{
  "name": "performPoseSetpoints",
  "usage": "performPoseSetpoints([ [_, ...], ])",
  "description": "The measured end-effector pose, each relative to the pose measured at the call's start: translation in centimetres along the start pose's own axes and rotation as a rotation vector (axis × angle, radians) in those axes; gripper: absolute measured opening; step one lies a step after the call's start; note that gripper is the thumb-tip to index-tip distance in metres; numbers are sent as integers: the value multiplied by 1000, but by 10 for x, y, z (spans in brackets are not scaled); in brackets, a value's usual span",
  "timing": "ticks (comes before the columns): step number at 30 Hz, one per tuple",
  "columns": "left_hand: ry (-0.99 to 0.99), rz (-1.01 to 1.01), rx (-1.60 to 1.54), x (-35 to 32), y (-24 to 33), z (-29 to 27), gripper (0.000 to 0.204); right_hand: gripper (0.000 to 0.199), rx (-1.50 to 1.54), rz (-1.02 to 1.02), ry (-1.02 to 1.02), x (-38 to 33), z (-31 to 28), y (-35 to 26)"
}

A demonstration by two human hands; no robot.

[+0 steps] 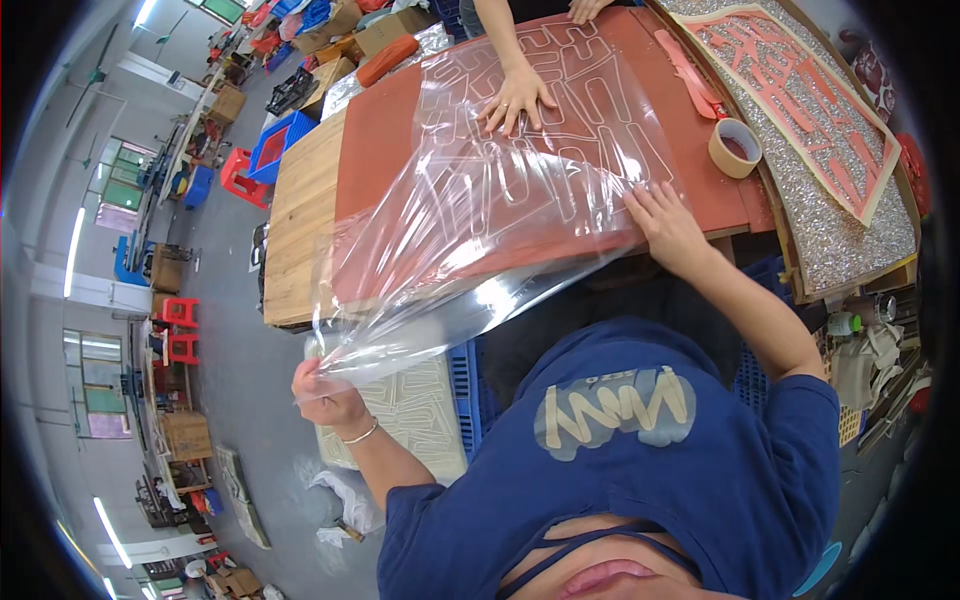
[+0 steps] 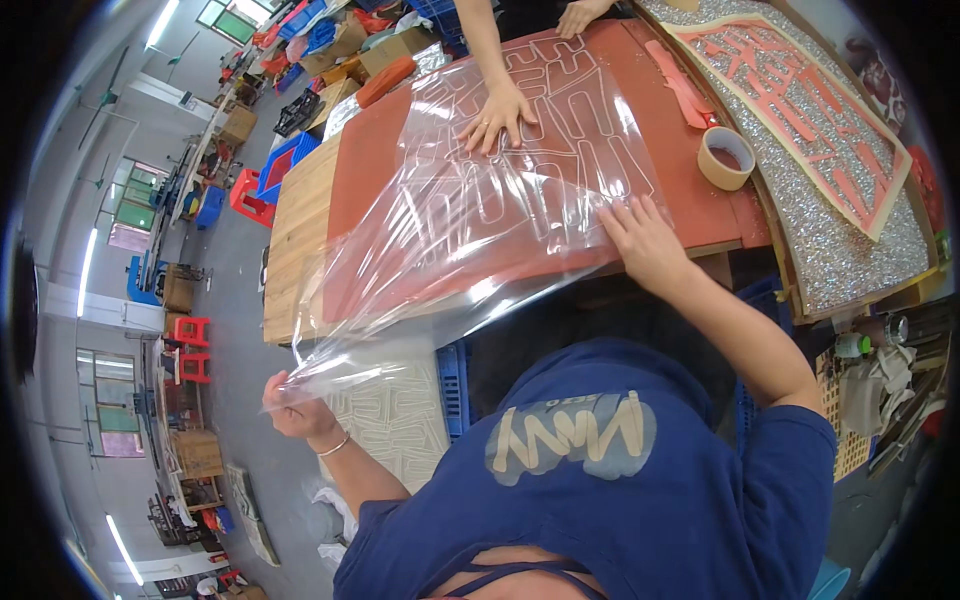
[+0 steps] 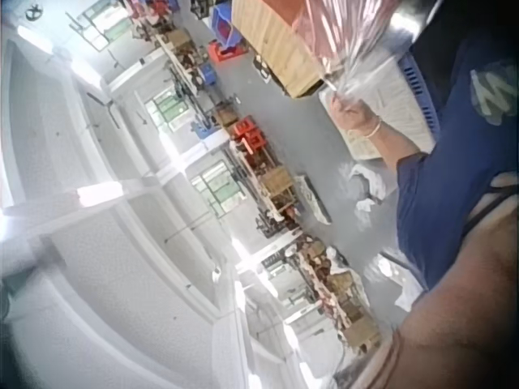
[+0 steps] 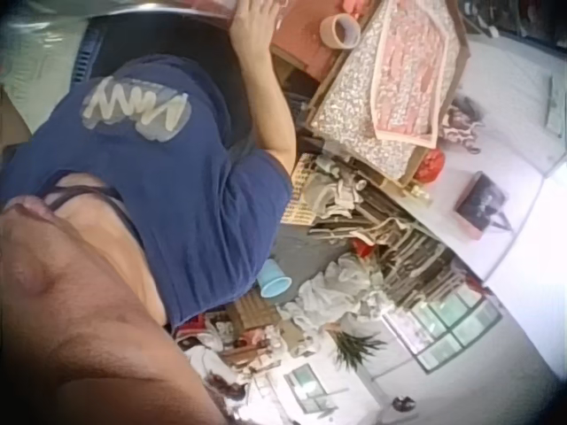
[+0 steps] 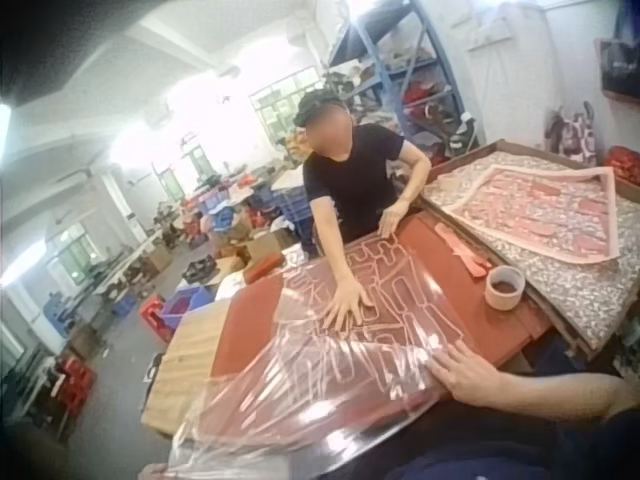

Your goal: The recorder applies glitter to shoe patterns by pressing them into a glitter-filled tray and then peeling off the excess film.

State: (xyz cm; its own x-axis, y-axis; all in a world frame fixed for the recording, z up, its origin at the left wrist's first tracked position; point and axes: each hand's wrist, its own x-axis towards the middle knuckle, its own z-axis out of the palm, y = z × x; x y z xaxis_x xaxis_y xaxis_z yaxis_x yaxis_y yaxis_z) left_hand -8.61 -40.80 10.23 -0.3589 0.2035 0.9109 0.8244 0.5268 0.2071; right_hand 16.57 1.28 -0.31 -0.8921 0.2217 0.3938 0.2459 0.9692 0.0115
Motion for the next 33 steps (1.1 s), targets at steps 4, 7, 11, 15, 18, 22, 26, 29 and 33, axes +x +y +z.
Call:
performPoseSetpoints([
  [4, 166, -193, -152, 3, -34, -6, 32, 48, 15, 16, -51, -8, -24, -65],
  [7, 276, -342, -331, 5, -72, -27, 39, 51, -22, -71, -87, -5, -49, -106],
  [11, 352, -478, -5, 24, -77, -43, 47, 54, 189, -277, -276, 11, -75, -157],
  [15, 526, -742, 5, 30, -87, -68, 32, 51, 293, -502, -478, 41, -98, -214],
  [18, 502, -778, 144, 13, -116, -92, 40, 51, 316, -639, -522, 53, -108, -253],
  [22, 600, -801, 293, -26, -165, -157, 37, 50, 629, -836, -579, 60, -114, -299],
  [26, 702, -942, 332, -78, -182, -226, 32, 47, 871, -1081, -556, 70, -112, -334],
  [29, 550, -645, 868, -116, -189, -286, 33, 43, 979, -1211, -481, 63, -98, -365],
  [33, 266, -195, 1515, -146, -209, -363, 34, 41, 1037, -1305, -601, 76, -101, -377],
])
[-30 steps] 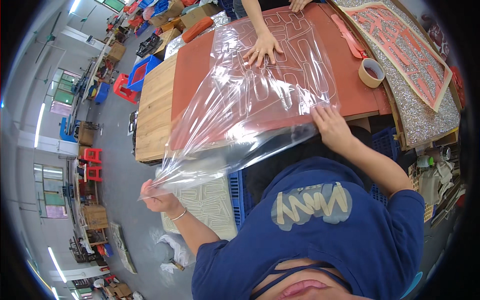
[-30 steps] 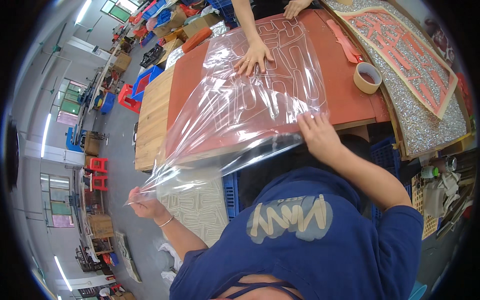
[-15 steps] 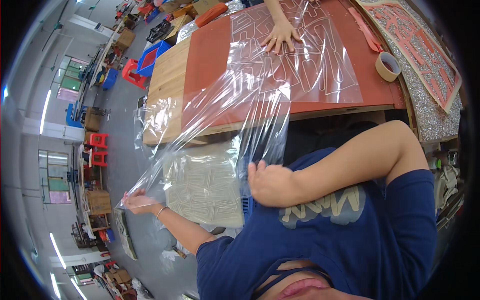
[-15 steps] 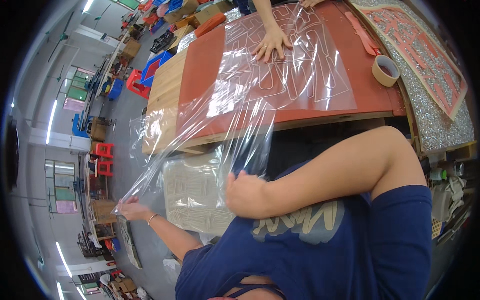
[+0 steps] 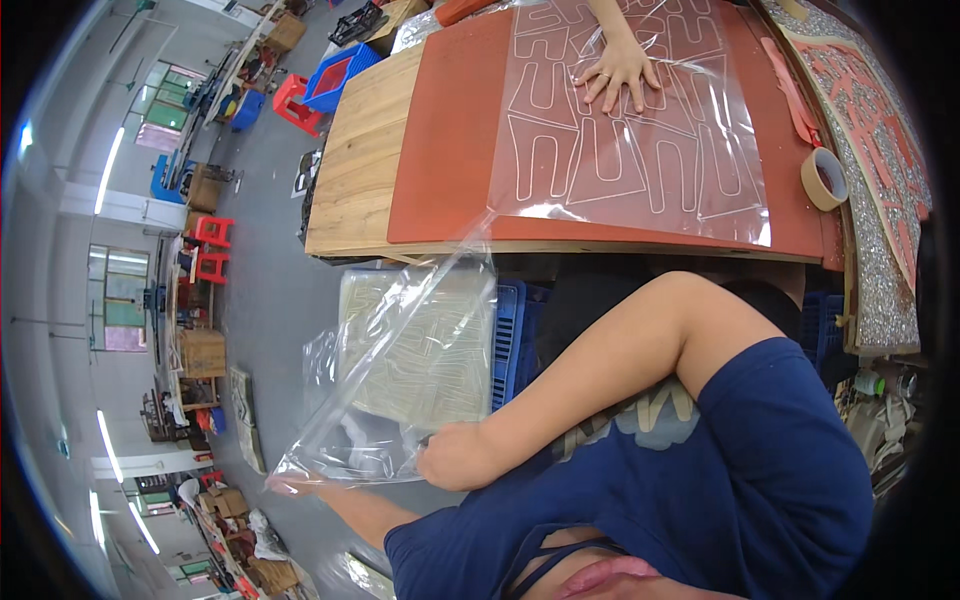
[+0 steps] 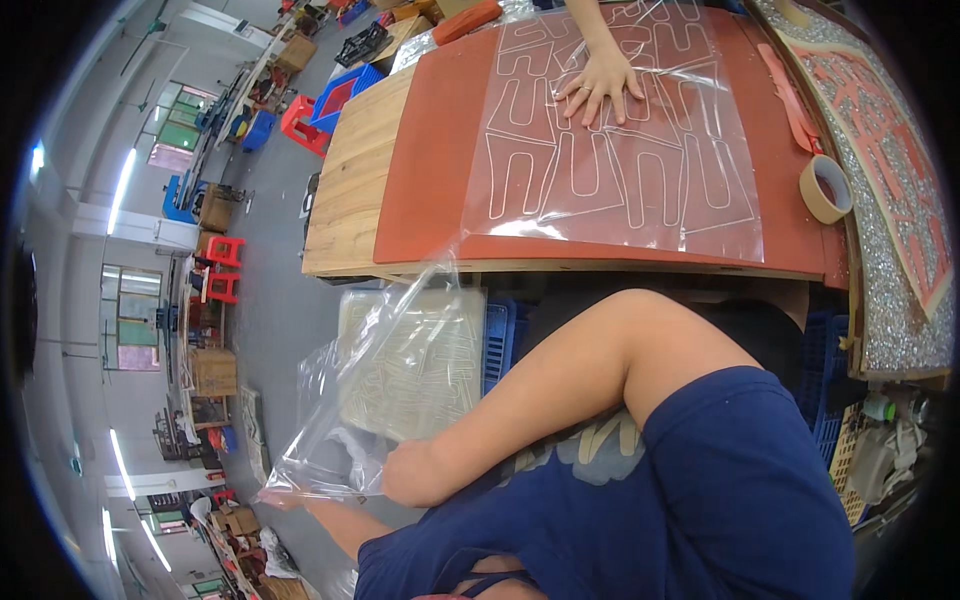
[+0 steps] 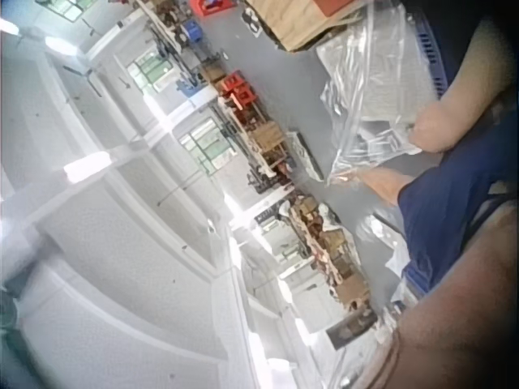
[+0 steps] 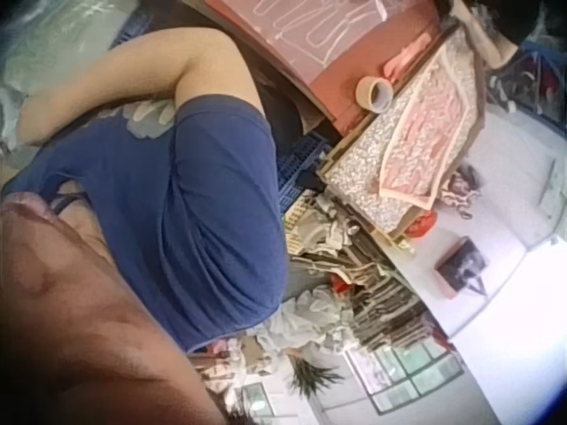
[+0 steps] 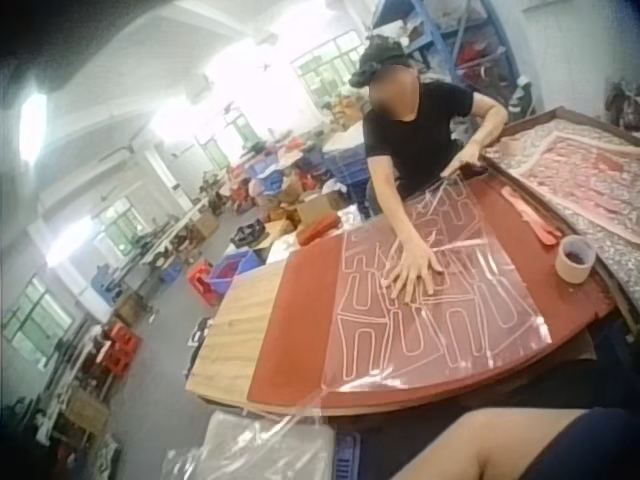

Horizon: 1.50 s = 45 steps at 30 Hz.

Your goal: The recorder applies glitter to shoe patterns by pressing them into a glitter-filled tray and then peeling off the excess film.

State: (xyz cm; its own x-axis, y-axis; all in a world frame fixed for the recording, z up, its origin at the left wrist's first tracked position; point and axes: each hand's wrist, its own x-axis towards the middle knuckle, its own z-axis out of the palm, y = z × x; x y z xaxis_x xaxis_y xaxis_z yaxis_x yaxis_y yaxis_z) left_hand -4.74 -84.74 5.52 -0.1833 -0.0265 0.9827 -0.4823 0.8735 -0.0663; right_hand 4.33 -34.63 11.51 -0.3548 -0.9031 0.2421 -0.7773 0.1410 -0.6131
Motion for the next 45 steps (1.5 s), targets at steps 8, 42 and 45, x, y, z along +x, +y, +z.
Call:
performPoseSetpoints([
  [8, -250, 79, -136, 158, -14, 4, 31, 26, 121, 139, 187, 12, -4, 50],
  [42, -1575, 671, -1024, 19, 540, -76, 29, 39, 1633, 1030, 938, -81, -122, 320],
  [45, -1333, 385, -1205, -4, 522, -92, 24, 34, 1603, 1059, 983, -86, -132, 302],
])
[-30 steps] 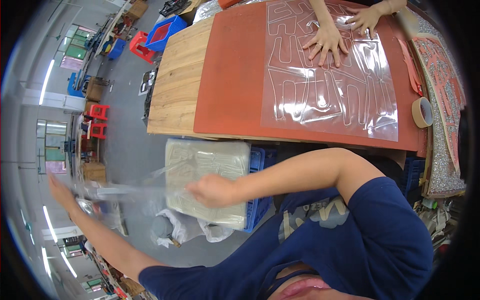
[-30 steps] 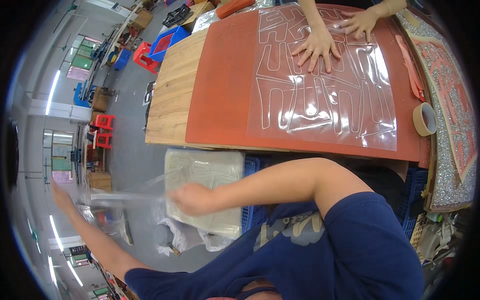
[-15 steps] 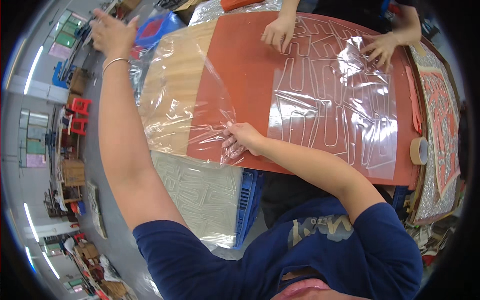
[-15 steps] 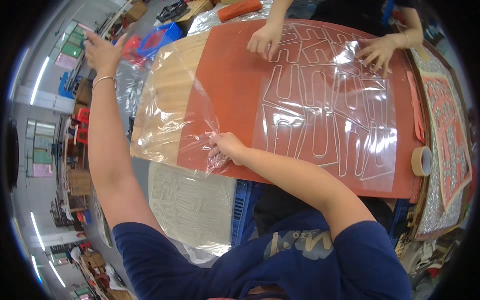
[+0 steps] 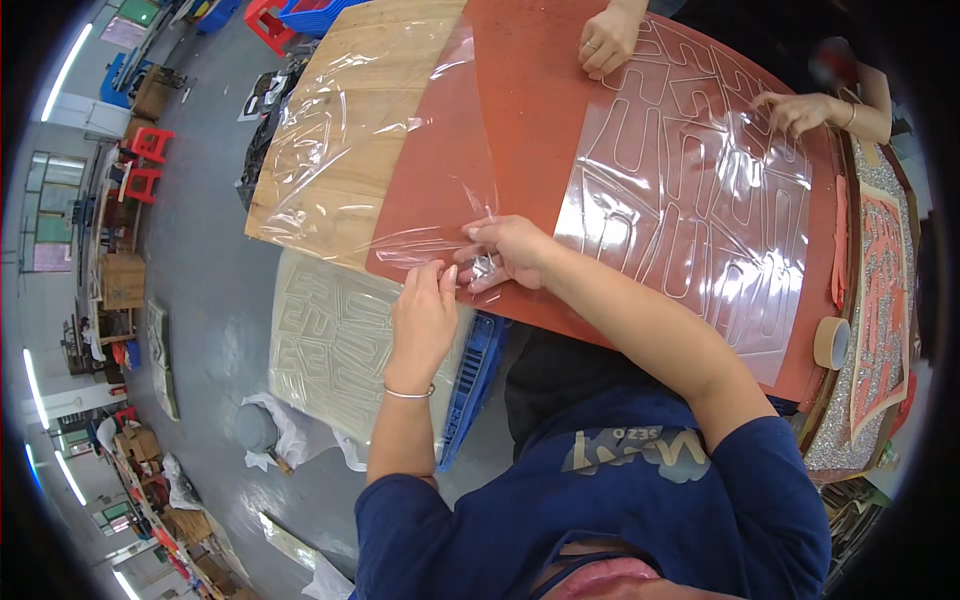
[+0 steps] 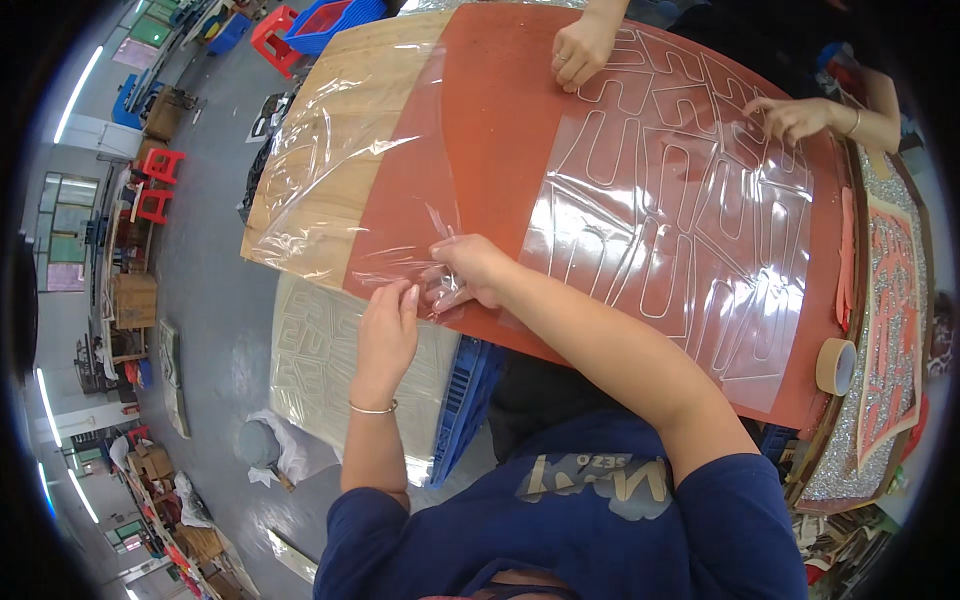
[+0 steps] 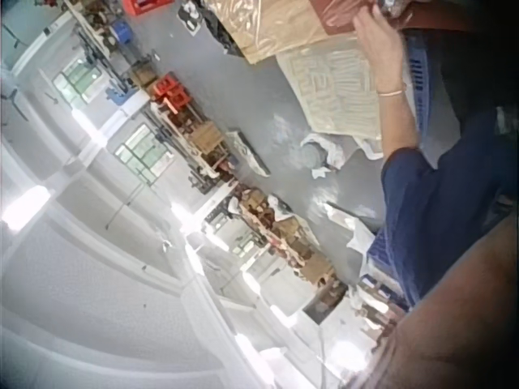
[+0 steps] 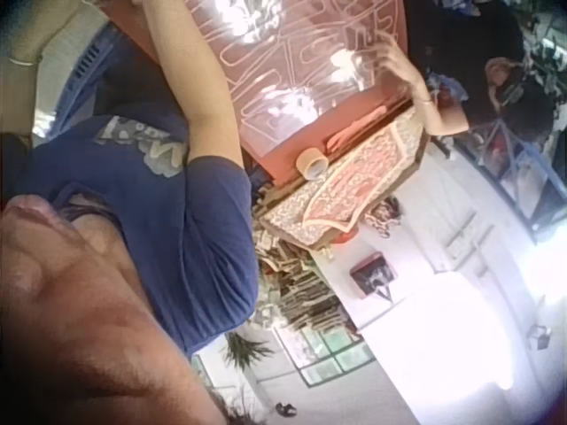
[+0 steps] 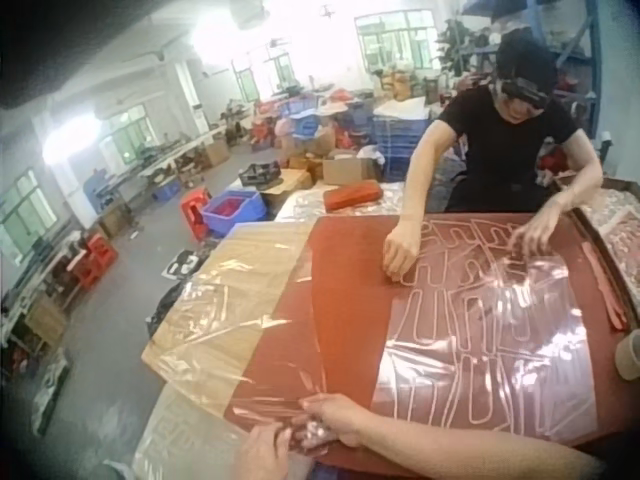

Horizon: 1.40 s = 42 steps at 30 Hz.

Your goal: The recorder applies glitter to shoe patterns by pressing them into a glitter-filled tray and then peeling off the excess film.

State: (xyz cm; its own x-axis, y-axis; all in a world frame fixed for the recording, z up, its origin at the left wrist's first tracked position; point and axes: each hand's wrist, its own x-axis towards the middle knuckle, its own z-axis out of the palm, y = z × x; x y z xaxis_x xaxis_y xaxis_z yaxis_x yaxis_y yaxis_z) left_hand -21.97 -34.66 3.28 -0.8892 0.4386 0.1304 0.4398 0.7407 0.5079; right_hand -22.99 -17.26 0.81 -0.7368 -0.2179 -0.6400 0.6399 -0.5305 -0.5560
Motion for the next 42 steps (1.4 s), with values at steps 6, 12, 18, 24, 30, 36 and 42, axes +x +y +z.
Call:
performPoseSetpoints([
  [6, 15, 21, 48, -21, 3, 20, 23, 31, -305, -478, 245, -29, -44, -2],
  [12, 96, 90, 74, -46, 16, 34, 21, 40, -1743, -1089, 881, -28, -138, -27],
  [18, 152, 111, 34, -63, 29, 33, 16, 29, -1834, -846, 822, -31, -127, -63],
  [24, 98, 450, -96, -70, 96, 59, 20, 29, -1411, -487, 732, -14, -144, -116],
  [30, 36, 495, -40, -66, 110, 87, 27, 26, -46, -888, 691, -76, -181, -99],
  [36, 49, 459, -92, -64, 85, 94, 23, 30, -1276, -1373, 1307, -235, -297, -13],
  [42, 37, 487, -76, -62, 106, 104, 22, 27, -1063, -131, 2519, -522, -485, 128],
])
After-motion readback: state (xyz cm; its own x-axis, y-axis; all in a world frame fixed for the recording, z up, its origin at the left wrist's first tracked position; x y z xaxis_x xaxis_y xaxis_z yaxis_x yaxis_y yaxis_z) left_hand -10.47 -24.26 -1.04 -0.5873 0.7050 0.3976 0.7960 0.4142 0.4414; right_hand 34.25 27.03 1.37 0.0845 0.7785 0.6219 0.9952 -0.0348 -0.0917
